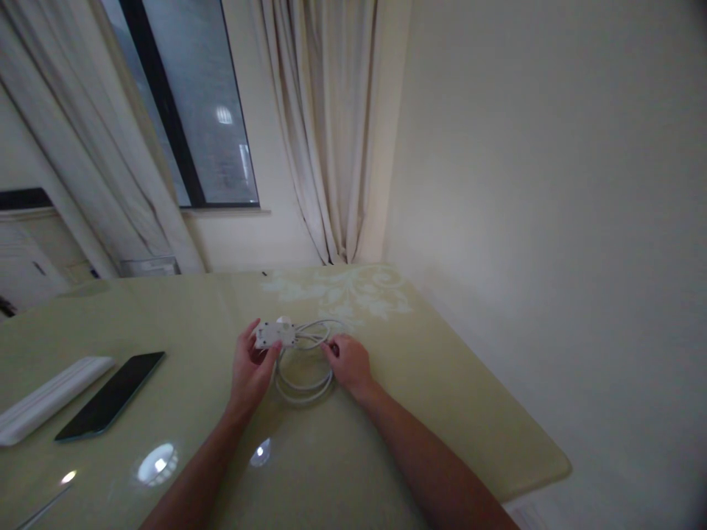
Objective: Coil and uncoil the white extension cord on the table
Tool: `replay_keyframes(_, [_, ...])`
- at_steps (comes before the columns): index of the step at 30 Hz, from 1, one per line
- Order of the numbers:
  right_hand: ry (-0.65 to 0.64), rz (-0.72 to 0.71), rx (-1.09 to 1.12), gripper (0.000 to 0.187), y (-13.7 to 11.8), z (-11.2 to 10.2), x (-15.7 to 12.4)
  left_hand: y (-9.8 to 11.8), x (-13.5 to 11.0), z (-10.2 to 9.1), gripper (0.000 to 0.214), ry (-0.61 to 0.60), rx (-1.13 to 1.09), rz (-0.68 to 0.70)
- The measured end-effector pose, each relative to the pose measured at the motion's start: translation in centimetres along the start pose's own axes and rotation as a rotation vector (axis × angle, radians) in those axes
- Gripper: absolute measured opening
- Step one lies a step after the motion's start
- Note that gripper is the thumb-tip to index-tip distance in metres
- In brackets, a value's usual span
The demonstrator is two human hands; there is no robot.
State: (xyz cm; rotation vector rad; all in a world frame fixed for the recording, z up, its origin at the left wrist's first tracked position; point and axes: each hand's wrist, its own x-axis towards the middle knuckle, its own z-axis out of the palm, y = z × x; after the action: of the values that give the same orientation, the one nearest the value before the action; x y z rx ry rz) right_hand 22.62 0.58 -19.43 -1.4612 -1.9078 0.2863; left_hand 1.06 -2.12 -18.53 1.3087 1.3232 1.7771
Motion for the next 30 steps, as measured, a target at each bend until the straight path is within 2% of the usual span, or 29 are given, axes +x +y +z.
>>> replay_keyframes(4, [-0.057,0.009,0.029,0.014,-0.5,0.2,-0.5,-0.2,0.0,-0.1,0.083,0.013,-0.132,-0.078])
replay_keyframes(7, [-0.087,0.006,0.121,0.017,-1.2,0.1,-0.6,-0.7,0.0,-0.1,0.087,0.043,-0.253,-0.152])
replay_keyframes(9, [-0.128,0.014,0.201,0.023,-1.7,0.0,-0.6,-0.9,-0.2,0.1,0.086,0.013,-0.276,-0.178])
replay_keyframes(11, [-0.140,0.007,0.263,0.028,-2.0,0.0,-0.7,-0.8,-0.4,0.4,0.082,-0.063,-0.232,-0.169])
replay_keyframes(13, [-0.098,-0.022,0.288,0.029,-2.0,0.0,-0.8,-0.4,-0.8,0.8,0.079,-0.137,-0.164,-0.132])
replay_keyframes(15, [-0.043,-0.058,0.297,0.031,-1.9,0.2,-0.9,0.0,-1.1,1.1,0.077,-0.162,-0.122,-0.094])
replay_keyframes(18, [0.007,-0.095,0.304,0.041,-1.5,0.6,-1.0,0.5,-1.4,1.4,0.073,-0.167,-0.100,-0.064])
replay_keyframes(22, [-0.007,-0.120,0.277,0.047,-1.1,0.9,-0.8,0.4,-1.3,1.6,0.068,-0.174,-0.082,-0.040])
replay_keyframes(30, [-0.018,-0.132,0.251,0.040,-1.0,0.8,-0.3,-0.5,-0.9,2.0,0.062,-0.070,-0.096,-0.015])
